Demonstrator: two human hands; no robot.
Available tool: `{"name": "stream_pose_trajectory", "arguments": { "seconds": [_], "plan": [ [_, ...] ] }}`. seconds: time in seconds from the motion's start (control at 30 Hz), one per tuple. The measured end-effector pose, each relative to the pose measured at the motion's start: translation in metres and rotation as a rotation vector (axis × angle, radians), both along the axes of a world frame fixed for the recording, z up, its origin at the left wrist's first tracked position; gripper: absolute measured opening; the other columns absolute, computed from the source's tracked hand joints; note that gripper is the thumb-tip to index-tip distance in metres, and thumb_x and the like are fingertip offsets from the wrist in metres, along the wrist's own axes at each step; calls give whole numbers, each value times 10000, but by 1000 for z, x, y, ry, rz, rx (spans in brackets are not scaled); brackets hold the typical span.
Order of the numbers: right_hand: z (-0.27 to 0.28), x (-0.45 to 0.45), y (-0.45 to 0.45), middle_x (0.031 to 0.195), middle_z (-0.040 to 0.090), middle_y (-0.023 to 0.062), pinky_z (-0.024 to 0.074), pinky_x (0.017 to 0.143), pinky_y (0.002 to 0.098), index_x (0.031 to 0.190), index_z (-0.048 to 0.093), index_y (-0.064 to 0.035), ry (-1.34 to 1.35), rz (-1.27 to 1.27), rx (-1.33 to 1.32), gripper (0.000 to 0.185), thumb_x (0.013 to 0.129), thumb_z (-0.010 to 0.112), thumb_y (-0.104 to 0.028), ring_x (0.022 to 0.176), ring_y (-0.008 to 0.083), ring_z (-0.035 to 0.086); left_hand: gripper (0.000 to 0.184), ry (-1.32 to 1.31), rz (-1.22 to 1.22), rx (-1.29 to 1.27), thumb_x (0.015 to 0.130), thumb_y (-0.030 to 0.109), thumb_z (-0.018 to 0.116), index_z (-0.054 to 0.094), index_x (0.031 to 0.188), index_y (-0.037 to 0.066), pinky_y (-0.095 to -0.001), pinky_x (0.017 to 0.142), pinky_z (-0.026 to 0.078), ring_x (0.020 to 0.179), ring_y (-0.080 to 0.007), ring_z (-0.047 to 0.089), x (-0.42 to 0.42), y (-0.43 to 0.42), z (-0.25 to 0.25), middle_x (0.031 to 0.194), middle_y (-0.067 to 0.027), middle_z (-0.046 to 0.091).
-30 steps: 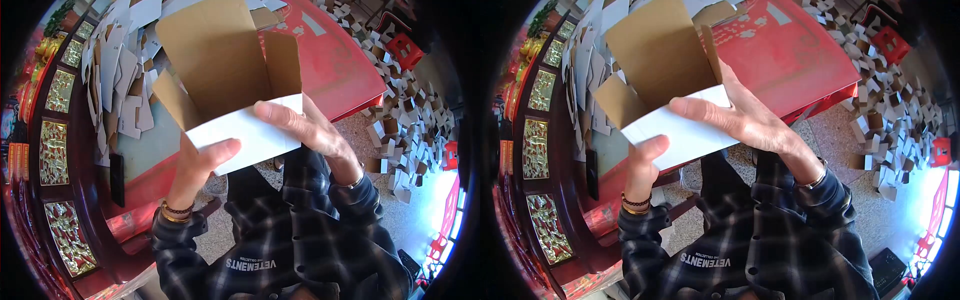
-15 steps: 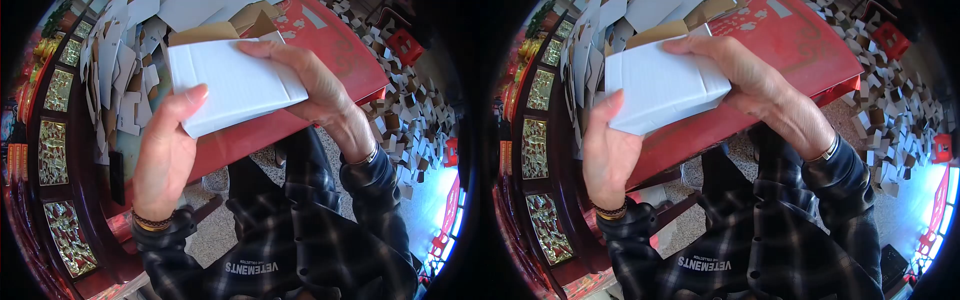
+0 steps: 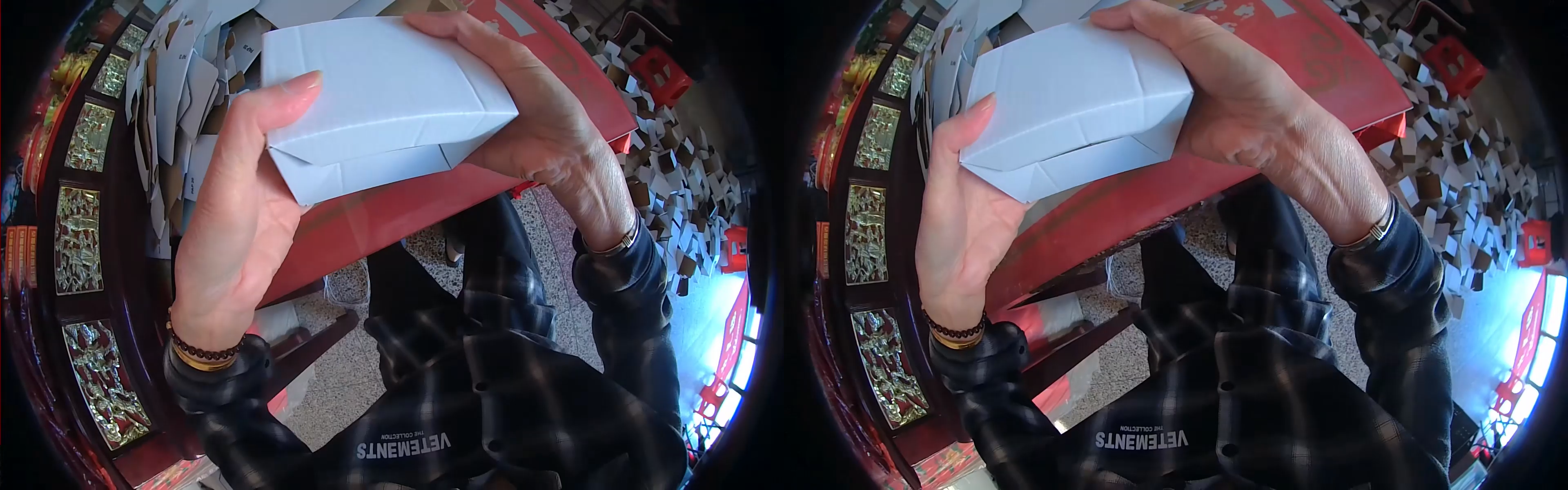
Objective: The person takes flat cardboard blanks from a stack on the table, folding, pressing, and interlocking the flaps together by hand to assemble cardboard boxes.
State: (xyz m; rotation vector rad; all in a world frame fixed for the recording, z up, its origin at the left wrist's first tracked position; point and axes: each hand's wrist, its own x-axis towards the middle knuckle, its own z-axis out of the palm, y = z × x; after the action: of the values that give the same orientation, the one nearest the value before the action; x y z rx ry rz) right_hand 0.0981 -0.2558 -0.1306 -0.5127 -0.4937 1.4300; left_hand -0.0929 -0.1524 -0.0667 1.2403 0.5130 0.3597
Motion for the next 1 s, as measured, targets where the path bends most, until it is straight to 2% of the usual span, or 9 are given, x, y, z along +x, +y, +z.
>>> {"name": "stream_pose_trajectory", "arguments": {
  "seconds": [0.13, 0.2, 0.37, 0.43, 0.47, 0.57, 0.67, 0.87, 1.0],
  "plan": [
    [-1, 10, 3, 1434, 455, 122, 415, 1063, 431, 1476, 316, -57, -63, 121, 16, 708, 951, 571, -459, 1268, 264, 502, 623, -58, 37, -83, 954, 382, 548, 388, 1403, -20, -419, 1097, 350, 1298, -243, 444, -2, 4, -3, 1410, -125, 456],
    [1, 9, 3, 1408, 482, 121, 405, 1071, 424, 1467, 328, -42, -89, 67, 14, 712, 946, 578, -458, 1264, 253, 504, 665, -97, 15, -17, 965, 417, 542, 358, 1430, -20, -428, 1117, 321, 1329, -251, 413, -2, 4, -6, 1445, -129, 423],
    [27, -5, -8, 1362, 506, 114, 414, 1053, 438, 1421, 379, -48, -201, -70, -19, 649, 945, 572, -443, 1244, 234, 505, 695, -251, 151, 1441, 907, 370, 652, 392, 1444, 13, -430, 1139, 260, 1375, -264, 353, -4, 22, -20, 1464, -139, 418],
    [8, -9, -2, 1196, 631, 80, 488, 972, 399, 1303, 524, -45, -21, -121, -6, 478, 967, 541, -384, 1085, 182, 626, 566, -154, 104, 1723, 852, 259, 722, 530, 1329, 23, -412, 1103, 317, 1330, -265, 422, -6, 20, -12, 1365, -130, 522],
    [6, -11, 0, 1148, 633, 67, 487, 934, 387, 1253, 551, -51, -58, -110, -62, 446, 949, 561, -378, 1051, 169, 616, 506, -119, 85, 1862, 824, 203, 756, 599, 1271, 27, -402, 1085, 346, 1308, -265, 456, -8, 19, -9, 1315, -125, 573],
    [7, -21, 7, 1044, 616, 18, 453, 873, 361, 1165, 593, -77, -148, -71, -184, 425, 909, 573, -415, 988, 130, 564, 406, -220, 39, 1685, 755, 68, 796, 674, 1138, 12, -365, 983, 459, 1152, -271, 595, 4, 29, -11, 1158, -101, 668],
    [9, -26, 2, 1069, 606, 31, 461, 872, 372, 1182, 582, -70, -117, -57, -126, 442, 908, 578, -418, 999, 135, 566, 405, -203, 35, 1609, 748, 64, 800, 676, 1129, 7, -366, 968, 472, 1135, -265, 605, 4, 28, -12, 1163, -115, 664],
    [11, -32, -5, 1113, 586, 39, 471, 868, 350, 1215, 560, -61, -52, -63, -164, 466, 905, 588, -408, 995, 142, 569, 410, -244, 102, 1642, 736, 26, 795, 668, 1124, -7, -364, 913, 512, 1072, -263, 640, 4, 23, -20, 1122, -131, 677],
    [6, -32, -7, 1113, 578, 41, 471, 851, 343, 1226, 545, -62, -105, -63, -159, 487, 892, 600, -413, 994, 141, 563, 412, -234, 120, 1811, 725, 20, 794, 672, 1118, 3, -384, 920, 511, 1070, -280, 641, 3, 23, -22, 1113, -129, 682]
  ]
}}
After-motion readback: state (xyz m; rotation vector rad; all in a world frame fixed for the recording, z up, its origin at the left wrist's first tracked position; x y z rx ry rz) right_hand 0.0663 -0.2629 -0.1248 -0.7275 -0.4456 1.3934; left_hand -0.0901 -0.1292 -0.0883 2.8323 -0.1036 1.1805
